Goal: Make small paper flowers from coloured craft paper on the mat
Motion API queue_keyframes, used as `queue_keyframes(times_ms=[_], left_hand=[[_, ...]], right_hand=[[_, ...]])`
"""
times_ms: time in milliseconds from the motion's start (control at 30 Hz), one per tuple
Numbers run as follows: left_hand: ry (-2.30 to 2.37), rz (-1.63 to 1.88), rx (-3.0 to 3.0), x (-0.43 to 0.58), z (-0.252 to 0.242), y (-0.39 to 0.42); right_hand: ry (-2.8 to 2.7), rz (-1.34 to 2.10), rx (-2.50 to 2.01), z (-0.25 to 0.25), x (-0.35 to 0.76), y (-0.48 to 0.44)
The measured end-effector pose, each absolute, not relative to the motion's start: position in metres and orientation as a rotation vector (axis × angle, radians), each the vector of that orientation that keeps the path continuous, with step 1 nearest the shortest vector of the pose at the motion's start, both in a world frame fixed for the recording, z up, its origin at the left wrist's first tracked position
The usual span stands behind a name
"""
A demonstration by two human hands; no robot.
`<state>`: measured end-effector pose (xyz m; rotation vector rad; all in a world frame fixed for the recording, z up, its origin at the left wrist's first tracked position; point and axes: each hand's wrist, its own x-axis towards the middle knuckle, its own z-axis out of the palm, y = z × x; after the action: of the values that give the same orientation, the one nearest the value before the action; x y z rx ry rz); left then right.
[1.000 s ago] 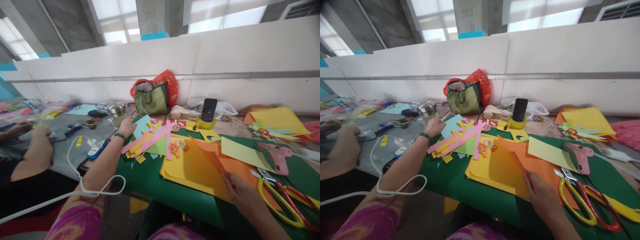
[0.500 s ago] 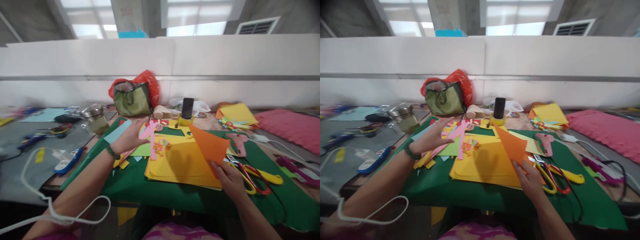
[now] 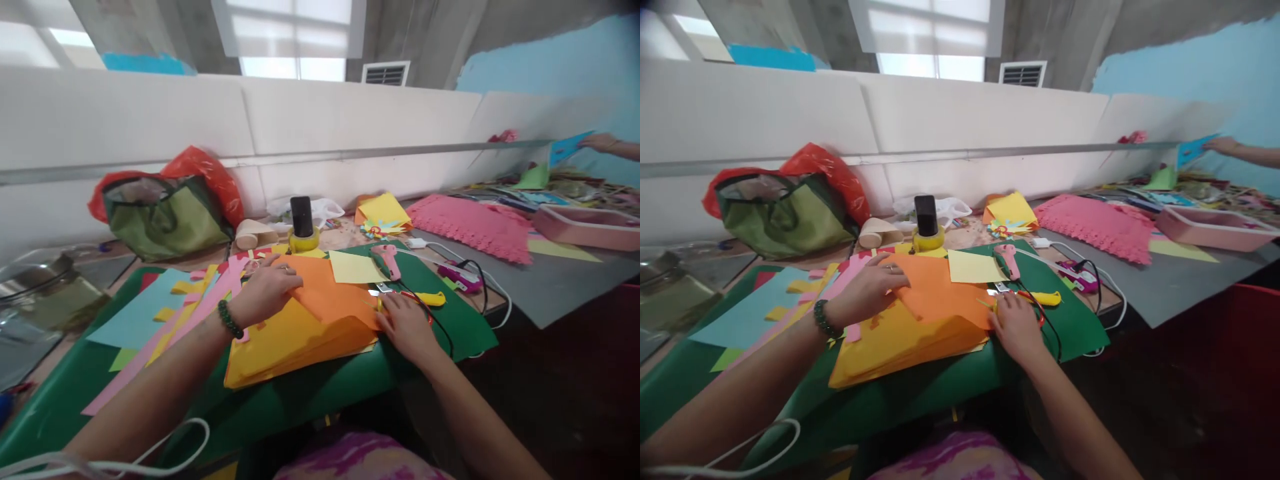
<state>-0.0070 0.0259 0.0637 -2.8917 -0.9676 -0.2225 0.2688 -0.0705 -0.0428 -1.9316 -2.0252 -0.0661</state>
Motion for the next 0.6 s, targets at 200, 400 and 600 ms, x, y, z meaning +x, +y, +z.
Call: queue_keyframes(times_ms=[200, 400, 600], left_hand=[[-0.953, -0.231, -2.762, -0.008, 0.092, 0.023], [-0.740, -0.517, -2.681, -0.031, 0.125, -0.016], [-0.896, -1.011, -2.523, -0.051, 0.134, -0.063]], right_hand=[[-1.856, -0.102, -2.113, -0.056, 0.310, -0.059], [-1.700, -0.085, -2.052, -0.064, 0.323, -0.053], [-1.458, -0.104, -1.825, -0.053, 0.319, -0.066]])
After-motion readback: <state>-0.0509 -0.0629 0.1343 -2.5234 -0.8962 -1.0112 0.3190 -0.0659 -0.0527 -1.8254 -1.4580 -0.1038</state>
